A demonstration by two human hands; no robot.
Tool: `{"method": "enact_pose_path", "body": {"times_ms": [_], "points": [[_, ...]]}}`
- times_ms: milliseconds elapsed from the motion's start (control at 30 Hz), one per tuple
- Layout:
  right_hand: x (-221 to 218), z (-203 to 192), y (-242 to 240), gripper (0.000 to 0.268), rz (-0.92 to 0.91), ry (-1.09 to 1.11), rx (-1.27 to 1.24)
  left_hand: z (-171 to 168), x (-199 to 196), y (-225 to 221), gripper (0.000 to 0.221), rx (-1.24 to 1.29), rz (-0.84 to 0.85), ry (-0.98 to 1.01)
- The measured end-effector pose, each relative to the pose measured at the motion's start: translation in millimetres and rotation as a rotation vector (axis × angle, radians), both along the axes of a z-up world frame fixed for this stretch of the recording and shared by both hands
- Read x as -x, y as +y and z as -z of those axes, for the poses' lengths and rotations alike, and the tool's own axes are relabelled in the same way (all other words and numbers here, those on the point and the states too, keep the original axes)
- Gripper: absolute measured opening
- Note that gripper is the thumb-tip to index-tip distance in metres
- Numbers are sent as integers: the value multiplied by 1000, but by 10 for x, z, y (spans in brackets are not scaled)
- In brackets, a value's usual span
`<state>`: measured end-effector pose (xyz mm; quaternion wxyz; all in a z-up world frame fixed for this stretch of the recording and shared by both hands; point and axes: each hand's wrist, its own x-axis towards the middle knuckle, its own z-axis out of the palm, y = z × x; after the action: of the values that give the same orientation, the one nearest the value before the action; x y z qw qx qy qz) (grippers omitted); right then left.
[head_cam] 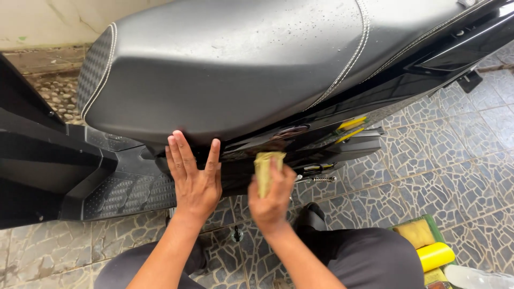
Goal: The person sits on the floor and wipes the side panel of a black scooter with a yellow cloth. They repeatedly fold and unfold the cloth while cleaning the area below the seat and around the footrest.
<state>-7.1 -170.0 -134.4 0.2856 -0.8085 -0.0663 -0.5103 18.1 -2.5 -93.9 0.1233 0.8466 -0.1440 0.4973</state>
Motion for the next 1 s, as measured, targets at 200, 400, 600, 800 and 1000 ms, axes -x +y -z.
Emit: {"method": "enact_pose_path", "body": {"times_ms": [200, 400, 600, 800, 1000], "points": [[368, 70, 191, 31, -187, 300, 13, -23, -66, 40, 56, 62, -22, 30], [150, -355, -568, 47, 50, 81, -46, -34, -72, 83, 62, 116, -17, 56], [267, -236, 192, 53, -41, 279, 366, -96, -63, 44, 62, 122, -24, 50], [431, -322, 180, 40, -236, 554, 12, -171, 117, 77, 57, 148, 33, 224], [273, -613, -619, 45, 80, 251, -70, -144, 1, 56, 63, 136, -21, 86]]}}
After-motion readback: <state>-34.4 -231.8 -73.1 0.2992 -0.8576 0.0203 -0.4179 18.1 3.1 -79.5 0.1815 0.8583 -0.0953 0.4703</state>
